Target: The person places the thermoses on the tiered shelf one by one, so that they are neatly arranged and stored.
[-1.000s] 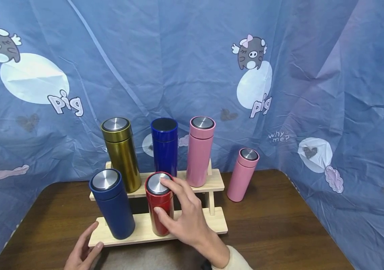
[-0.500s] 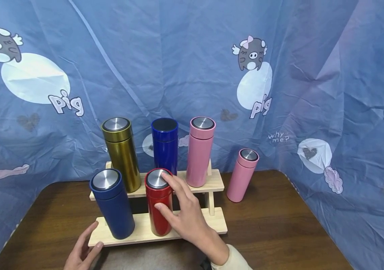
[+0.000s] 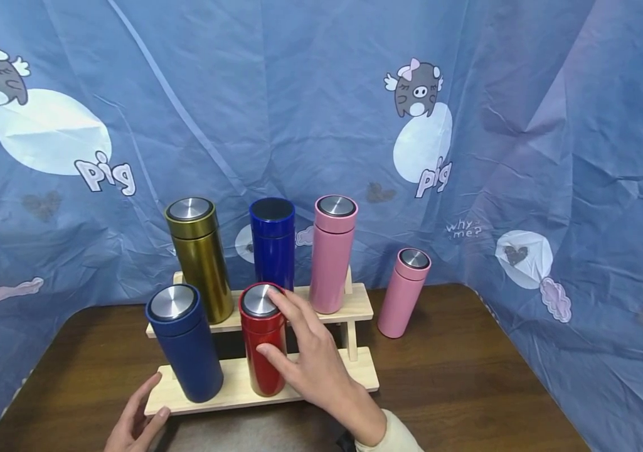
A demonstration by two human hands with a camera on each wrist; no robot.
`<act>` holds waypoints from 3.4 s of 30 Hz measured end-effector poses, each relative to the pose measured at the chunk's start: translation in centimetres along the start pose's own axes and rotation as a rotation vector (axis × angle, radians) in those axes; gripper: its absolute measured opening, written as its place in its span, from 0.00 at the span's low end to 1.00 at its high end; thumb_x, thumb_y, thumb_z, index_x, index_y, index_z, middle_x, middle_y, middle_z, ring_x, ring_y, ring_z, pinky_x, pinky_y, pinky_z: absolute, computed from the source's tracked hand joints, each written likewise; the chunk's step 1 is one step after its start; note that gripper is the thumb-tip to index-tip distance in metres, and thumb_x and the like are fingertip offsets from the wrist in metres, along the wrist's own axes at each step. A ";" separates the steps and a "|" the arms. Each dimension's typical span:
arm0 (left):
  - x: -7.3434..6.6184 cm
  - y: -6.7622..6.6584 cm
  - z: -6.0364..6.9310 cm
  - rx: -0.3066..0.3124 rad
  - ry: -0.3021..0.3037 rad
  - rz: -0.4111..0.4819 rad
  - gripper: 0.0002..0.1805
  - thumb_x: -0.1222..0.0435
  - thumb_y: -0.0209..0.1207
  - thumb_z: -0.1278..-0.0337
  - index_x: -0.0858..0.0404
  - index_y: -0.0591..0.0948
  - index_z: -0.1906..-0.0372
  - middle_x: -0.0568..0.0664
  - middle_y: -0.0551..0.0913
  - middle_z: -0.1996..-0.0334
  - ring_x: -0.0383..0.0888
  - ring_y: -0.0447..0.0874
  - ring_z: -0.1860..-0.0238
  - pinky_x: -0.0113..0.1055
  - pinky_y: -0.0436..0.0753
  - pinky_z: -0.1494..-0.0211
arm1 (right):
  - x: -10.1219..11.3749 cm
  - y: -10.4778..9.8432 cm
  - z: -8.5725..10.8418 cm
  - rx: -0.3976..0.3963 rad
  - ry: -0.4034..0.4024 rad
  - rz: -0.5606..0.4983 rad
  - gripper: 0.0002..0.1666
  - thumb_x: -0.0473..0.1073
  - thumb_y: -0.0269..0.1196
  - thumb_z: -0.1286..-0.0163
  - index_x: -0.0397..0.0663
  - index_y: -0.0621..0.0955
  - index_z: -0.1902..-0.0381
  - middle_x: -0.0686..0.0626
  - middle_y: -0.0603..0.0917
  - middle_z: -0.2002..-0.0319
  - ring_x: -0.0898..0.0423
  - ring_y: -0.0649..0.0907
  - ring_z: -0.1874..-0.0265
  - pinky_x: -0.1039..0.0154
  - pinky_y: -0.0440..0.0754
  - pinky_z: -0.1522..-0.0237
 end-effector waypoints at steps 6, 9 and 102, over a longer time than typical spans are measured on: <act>0.7 -0.3 -0.1 0.001 -0.006 -0.047 0.37 0.76 0.63 0.23 0.56 0.69 0.15 0.26 0.85 0.45 0.29 0.87 0.53 0.23 0.84 0.54 | 0.4 -1.5 -0.3 -0.058 -0.047 0.020 0.45 0.46 0.76 0.24 0.43 0.70 0.17 0.41 0.79 0.28 0.45 0.83 0.34 0.52 0.86 0.38; 0.8 -0.2 -0.1 -0.010 -0.023 -0.079 0.36 0.75 0.65 0.23 0.56 0.69 0.16 0.24 0.85 0.47 0.30 0.87 0.54 0.26 0.85 0.55 | 0.5 -2.4 -0.5 -0.106 -0.063 0.017 0.41 0.52 0.71 0.19 0.40 0.71 0.19 0.39 0.80 0.29 0.45 0.83 0.36 0.57 0.84 0.37; -0.3 0.1 0.0 -0.015 -0.074 -0.139 0.36 0.74 0.65 0.22 0.61 0.67 0.16 0.43 0.88 0.48 0.30 0.86 0.57 0.26 0.84 0.58 | -15.0 -14.1 1.9 -0.385 0.529 0.336 0.37 0.34 0.83 0.39 0.34 0.78 0.36 0.29 0.81 0.39 0.32 0.82 0.38 0.43 0.79 0.41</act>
Point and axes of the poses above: each hand's wrist, its own z-axis away from the middle knuckle, its own y-axis out of the palm, x = y × z, the point moved 1 cm from there along -z, towards the middle knuckle
